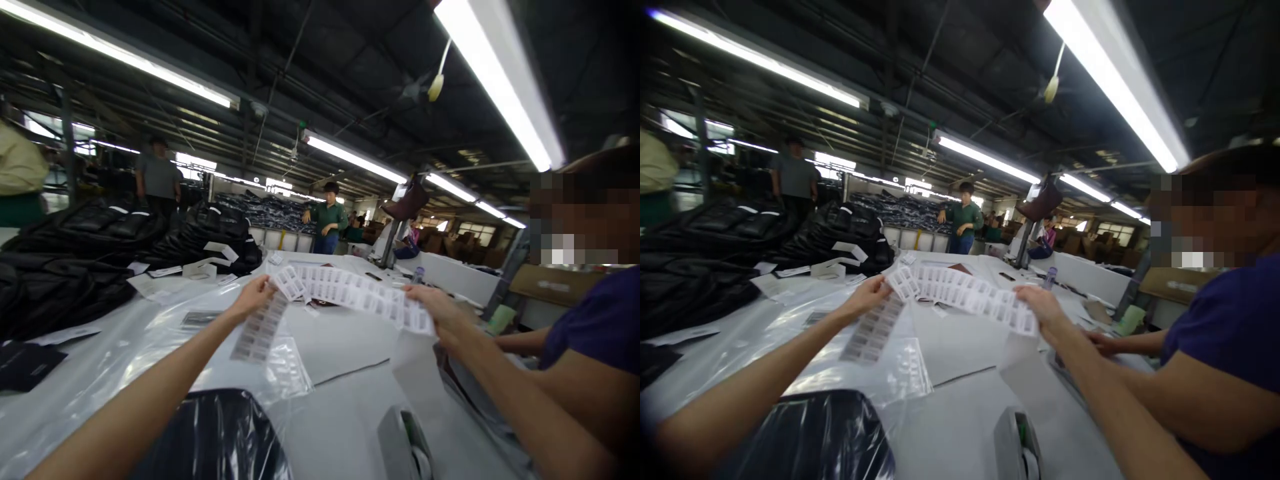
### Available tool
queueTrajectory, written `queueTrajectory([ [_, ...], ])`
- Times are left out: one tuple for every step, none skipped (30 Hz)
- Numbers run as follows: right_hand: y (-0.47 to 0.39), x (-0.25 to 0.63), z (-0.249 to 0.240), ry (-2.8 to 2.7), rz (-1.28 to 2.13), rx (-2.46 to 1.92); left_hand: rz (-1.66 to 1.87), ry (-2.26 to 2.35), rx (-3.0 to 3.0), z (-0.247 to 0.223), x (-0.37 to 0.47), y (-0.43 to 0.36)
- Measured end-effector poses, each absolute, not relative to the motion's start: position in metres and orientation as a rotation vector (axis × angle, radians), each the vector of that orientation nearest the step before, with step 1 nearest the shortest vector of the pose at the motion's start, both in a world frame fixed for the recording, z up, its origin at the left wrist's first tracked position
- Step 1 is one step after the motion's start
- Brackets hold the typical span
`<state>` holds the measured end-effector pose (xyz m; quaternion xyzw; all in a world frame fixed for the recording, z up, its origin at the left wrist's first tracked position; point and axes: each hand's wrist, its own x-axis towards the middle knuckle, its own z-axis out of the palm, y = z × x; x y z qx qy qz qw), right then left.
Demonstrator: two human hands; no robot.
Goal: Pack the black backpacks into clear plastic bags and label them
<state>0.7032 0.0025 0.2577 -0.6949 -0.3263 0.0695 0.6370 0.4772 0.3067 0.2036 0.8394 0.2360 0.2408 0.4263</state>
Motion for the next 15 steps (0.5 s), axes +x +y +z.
queueTrajectory([
  [0.003,0.686,0.249,-0.763,0.26,-1.606,0.739,0.653,2.146,0.223,0.487,0.324],
  [0.004,0.666,0.239,-0.771,0.459,-1.621,0.851,0.7,2.189,0.24,0.498,0.337],
  [0.006,0.647,0.226,-0.799,0.635,-1.617,0.932,0.734,2.23,0.253,0.51,0.346],
  [0.007,0.628,0.213,-0.832,0.774,-1.592,0.982,0.754,2.272,0.261,0.522,0.35],
  [0.009,0.611,0.2,-0.837,0.898,-1.558,1.001,0.761,2.315,0.264,0.533,0.351],
  [0.01,0.597,0.188,-0.817,0.973,-1.535,0.997,0.76,2.356,0.261,0.545,0.348],
  [0.01,0.587,0.176,-0.782,1.009,-1.524,0.98,0.756,2.391,0.253,0.555,0.343],
  [0.011,0.58,0.166,-0.737,1.012,-1.528,0.957,0.754,2.417,0.242,0.564,0.336],
  [0.011,0.577,0.157,-0.693,0.991,-1.542,0.935,0.754,2.431,0.229,0.569,0.328],
  [0.01,0.577,0.149,-0.659,0.957,-1.555,0.91,0.754,2.434,0.214,0.572,0.319],
  [0.01,0.58,0.142,-0.637,0.922,-1.561,0.883,0.754,2.424,0.2,0.571,0.309],
  [0.009,0.583,0.135,-0.618,0.889,-1.561,0.851,0.753,2.403,0.187,0.566,0.3],
  [0.008,0.586,0.129,-0.599,0.859,-1.554,0.811,0.751,2.371,0.175,0.557,0.289],
  [0.007,0.589,0.123,-0.587,0.824,-1.539,0.763,0.747,2.332,0.163,0.546,0.279],
  [0.005,0.591,0.118,-0.582,0.792,-1.516,0.707,0.741,2.29,0.152,0.531,0.267],
])
